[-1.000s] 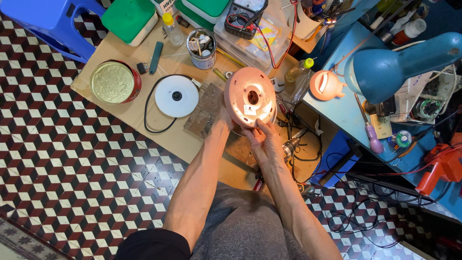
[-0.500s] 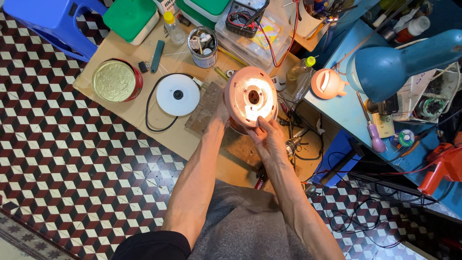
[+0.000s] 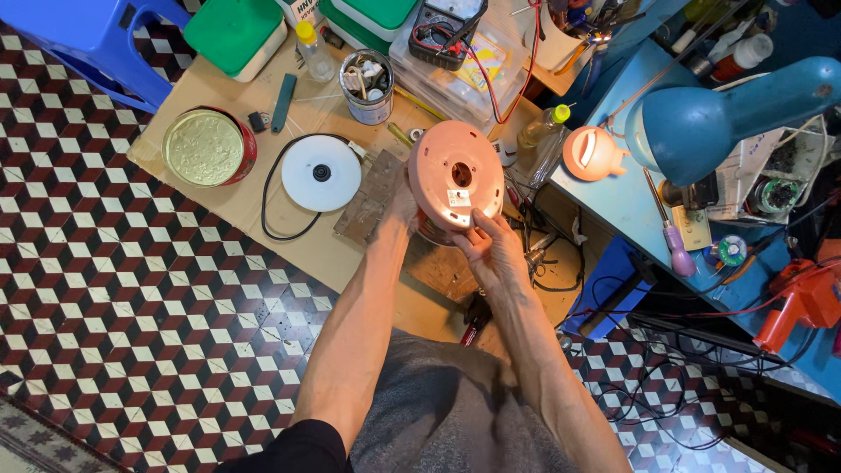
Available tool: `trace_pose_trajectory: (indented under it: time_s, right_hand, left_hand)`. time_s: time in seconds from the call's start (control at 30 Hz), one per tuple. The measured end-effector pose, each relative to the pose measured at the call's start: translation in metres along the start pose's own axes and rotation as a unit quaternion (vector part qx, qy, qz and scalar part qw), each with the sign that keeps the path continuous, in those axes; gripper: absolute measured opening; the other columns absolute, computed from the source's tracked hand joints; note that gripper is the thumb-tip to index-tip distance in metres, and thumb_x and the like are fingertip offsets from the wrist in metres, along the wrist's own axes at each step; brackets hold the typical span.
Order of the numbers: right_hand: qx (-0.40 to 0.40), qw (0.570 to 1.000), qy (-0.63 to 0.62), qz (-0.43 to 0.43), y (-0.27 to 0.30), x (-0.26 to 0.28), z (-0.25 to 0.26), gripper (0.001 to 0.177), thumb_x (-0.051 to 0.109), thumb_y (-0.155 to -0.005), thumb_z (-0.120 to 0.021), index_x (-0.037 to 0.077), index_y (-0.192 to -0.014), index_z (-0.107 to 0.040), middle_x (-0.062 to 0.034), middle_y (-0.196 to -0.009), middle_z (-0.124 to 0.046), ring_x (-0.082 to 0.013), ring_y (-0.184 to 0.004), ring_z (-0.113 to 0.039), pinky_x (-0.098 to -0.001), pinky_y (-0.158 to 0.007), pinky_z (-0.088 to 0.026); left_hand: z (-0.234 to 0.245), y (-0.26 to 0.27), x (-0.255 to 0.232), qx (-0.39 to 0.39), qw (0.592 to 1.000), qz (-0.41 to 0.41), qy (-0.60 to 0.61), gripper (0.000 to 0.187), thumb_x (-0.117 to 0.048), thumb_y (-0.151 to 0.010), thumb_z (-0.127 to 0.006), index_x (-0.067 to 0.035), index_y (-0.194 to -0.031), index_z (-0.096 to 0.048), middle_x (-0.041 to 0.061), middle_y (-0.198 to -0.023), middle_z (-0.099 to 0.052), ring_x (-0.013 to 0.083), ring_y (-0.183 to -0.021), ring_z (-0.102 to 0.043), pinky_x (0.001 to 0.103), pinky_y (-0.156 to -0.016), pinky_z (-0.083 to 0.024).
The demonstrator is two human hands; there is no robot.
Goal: The person disassembles a pink electric kettle using a cordless drill, removes screws from the base, and separates the outer shell from the inner metal pot. They then use a multimeter to test the heating element and internal wiring.
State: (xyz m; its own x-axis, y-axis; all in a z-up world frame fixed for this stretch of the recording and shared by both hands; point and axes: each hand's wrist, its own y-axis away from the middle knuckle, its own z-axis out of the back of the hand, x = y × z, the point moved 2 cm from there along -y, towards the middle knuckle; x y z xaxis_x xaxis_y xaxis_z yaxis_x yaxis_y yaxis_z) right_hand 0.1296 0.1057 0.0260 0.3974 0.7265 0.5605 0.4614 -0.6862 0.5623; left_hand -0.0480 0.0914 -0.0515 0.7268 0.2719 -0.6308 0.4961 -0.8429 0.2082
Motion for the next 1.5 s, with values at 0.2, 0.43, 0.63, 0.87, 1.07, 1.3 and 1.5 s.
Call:
trace_pose_trajectory:
  time_s: [0.2,0.43,0.63,0.87,1.07,1.3,1.5]
  right_hand:
    - [0.024,0.997,0.023,0.073,0.019,0.022,-0.021,0.046,0.002,-0.091,-0.066,0.001,-0.135,-0.052,-0.0167,-0.121,-0.068,-0.0275,-0.102,-0.073,-0.0428,-0.087,-0.062]
    - [0.023,0.995,0.014,0.097,0.024,0.052,-0.037,0.041,0.003,-0.093,-0.069,-0.004,-0.130,-0.053,-0.0177,-0.118,-0.067,-0.0286,-0.105,-0.071,-0.0459,-0.092,-0.058]
    - [0.030,0.995,0.005,0.090,0.017,0.064,-0.034,0.044,0.006,-0.090,-0.070,-0.003,-0.130,-0.054,-0.0161,-0.117,-0.069,-0.0256,-0.104,-0.073,-0.0407,-0.091,-0.060]
    - [0.078,0.993,0.001,0.084,-0.017,0.095,-0.028,0.032,0.010,-0.098,-0.073,-0.004,-0.125,-0.062,-0.0147,-0.110,-0.068,-0.0243,-0.100,-0.072,-0.0359,-0.089,-0.065]
    - [0.078,0.996,-0.013,0.042,-0.035,0.109,-0.028,0.036,0.018,-0.101,-0.064,-0.007,-0.122,-0.048,-0.0206,-0.110,-0.069,-0.0314,-0.099,-0.075,-0.0399,-0.090,-0.066]
    - [0.040,0.980,0.163,0.110,-0.015,0.062,-0.004,0.045,0.009,-0.096,-0.060,-0.008,-0.137,-0.050,-0.0174,-0.107,-0.071,-0.0260,-0.091,-0.074,-0.0372,-0.083,-0.065]
    - [0.031,0.953,0.265,0.145,0.007,0.001,-0.001,0.035,0.012,-0.095,-0.065,-0.006,-0.126,-0.064,-0.0131,-0.104,-0.073,-0.0193,-0.085,-0.074,-0.0303,-0.076,-0.062]
  left_hand:
    - [0.004,-0.002,0.001,-0.005,0.999,0.033,0.020,0.044,-0.015,-0.097,-0.068,0.004,-0.134,-0.056,0.014,-0.129,-0.065,0.0186,-0.110,-0.068,0.032,-0.092,-0.060]
    - [0.005,0.014,-0.014,-0.145,0.984,0.074,0.068,0.037,-0.016,-0.103,-0.059,-0.001,-0.137,-0.056,0.017,-0.127,-0.064,0.0282,-0.115,-0.063,0.042,-0.098,-0.055]
    - [-0.042,0.064,-0.082,0.022,0.800,-0.249,-0.546,0.064,-0.006,-0.093,-0.065,-0.010,-0.153,-0.043,0.032,-0.155,-0.038,0.0384,-0.134,-0.054,0.040,-0.094,-0.060]
    - [-0.064,0.059,-0.117,0.045,0.764,-0.210,-0.608,0.041,-0.019,-0.101,-0.067,-0.014,-0.140,-0.053,0.019,-0.154,-0.053,0.0327,-0.115,-0.073,0.039,-0.091,-0.063]
    - [-0.065,0.048,-0.122,0.069,0.721,-0.189,-0.663,0.034,-0.023,-0.099,-0.070,-0.008,-0.125,-0.053,0.019,-0.117,-0.074,0.0332,-0.101,-0.076,0.042,-0.079,-0.061]
    - [-0.057,0.053,-0.118,0.050,0.724,-0.191,-0.661,0.029,-0.023,-0.101,-0.067,-0.005,-0.119,-0.055,0.021,-0.103,-0.076,0.0419,-0.095,-0.073,0.047,-0.073,-0.057]
    - [-0.050,0.051,-0.118,0.049,0.715,-0.148,-0.682,0.028,-0.024,-0.102,-0.063,-0.006,-0.123,-0.059,0.022,-0.103,-0.074,0.0442,-0.097,-0.069,0.048,-0.074,-0.055]
